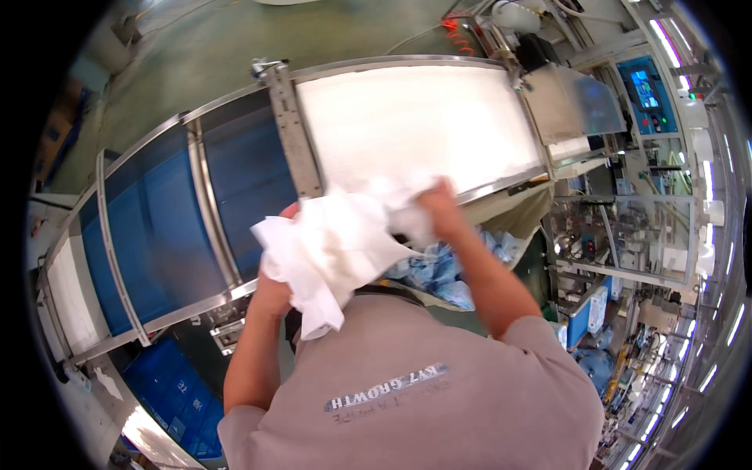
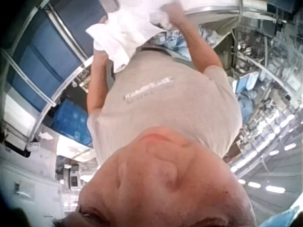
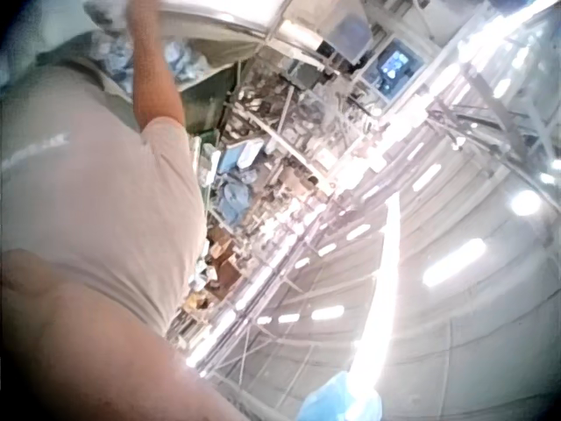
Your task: The person removes several white paper or fabric sheets from a conveyor belt, wipes the side of a metal machinery enclosure with them, and then discards the used sheets into a blue bin.
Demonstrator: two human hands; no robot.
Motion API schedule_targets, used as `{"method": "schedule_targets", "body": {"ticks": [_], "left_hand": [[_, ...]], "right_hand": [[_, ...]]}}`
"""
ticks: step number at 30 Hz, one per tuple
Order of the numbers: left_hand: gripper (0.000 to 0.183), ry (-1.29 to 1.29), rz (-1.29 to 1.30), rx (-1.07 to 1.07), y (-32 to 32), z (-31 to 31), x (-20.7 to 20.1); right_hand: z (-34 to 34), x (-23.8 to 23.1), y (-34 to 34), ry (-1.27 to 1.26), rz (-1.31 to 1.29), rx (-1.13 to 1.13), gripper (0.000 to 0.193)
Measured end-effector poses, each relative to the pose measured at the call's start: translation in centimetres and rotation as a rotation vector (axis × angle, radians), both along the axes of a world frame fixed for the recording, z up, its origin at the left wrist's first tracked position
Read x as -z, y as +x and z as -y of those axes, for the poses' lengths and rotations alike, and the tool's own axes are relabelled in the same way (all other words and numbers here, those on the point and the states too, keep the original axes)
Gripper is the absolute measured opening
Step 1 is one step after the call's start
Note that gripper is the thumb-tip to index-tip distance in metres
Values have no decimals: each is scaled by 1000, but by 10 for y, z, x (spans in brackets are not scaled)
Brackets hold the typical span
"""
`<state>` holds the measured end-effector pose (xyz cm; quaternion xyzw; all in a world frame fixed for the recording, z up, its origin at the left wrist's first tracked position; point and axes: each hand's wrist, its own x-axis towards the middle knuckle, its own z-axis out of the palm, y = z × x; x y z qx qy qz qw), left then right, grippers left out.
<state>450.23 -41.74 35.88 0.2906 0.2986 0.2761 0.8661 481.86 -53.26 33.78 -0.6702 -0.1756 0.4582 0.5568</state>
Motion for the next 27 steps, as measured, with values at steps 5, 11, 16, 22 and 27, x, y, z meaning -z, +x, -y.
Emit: {"method": "schedule_targets", "body": {"ticks": [5,11,16,22,27], "left_hand": [[81,257,-353,59,64,32,38],[60,377,-450,-176,74,41,36],[71,309,-510,-53,63,39,15],[71,287,-473,-78,95,51,14],[74,285,-464,-39,116,57,7]], "right_hand": [[-34,-8,-88,404,-816,-376,44],[20,-28,64,10,498,-397,46],[57,24,184,-121,1085,-723,24],[55,56,242,-4,1023,-288,9],[69,39,286,-69,804,-291,4]]}}
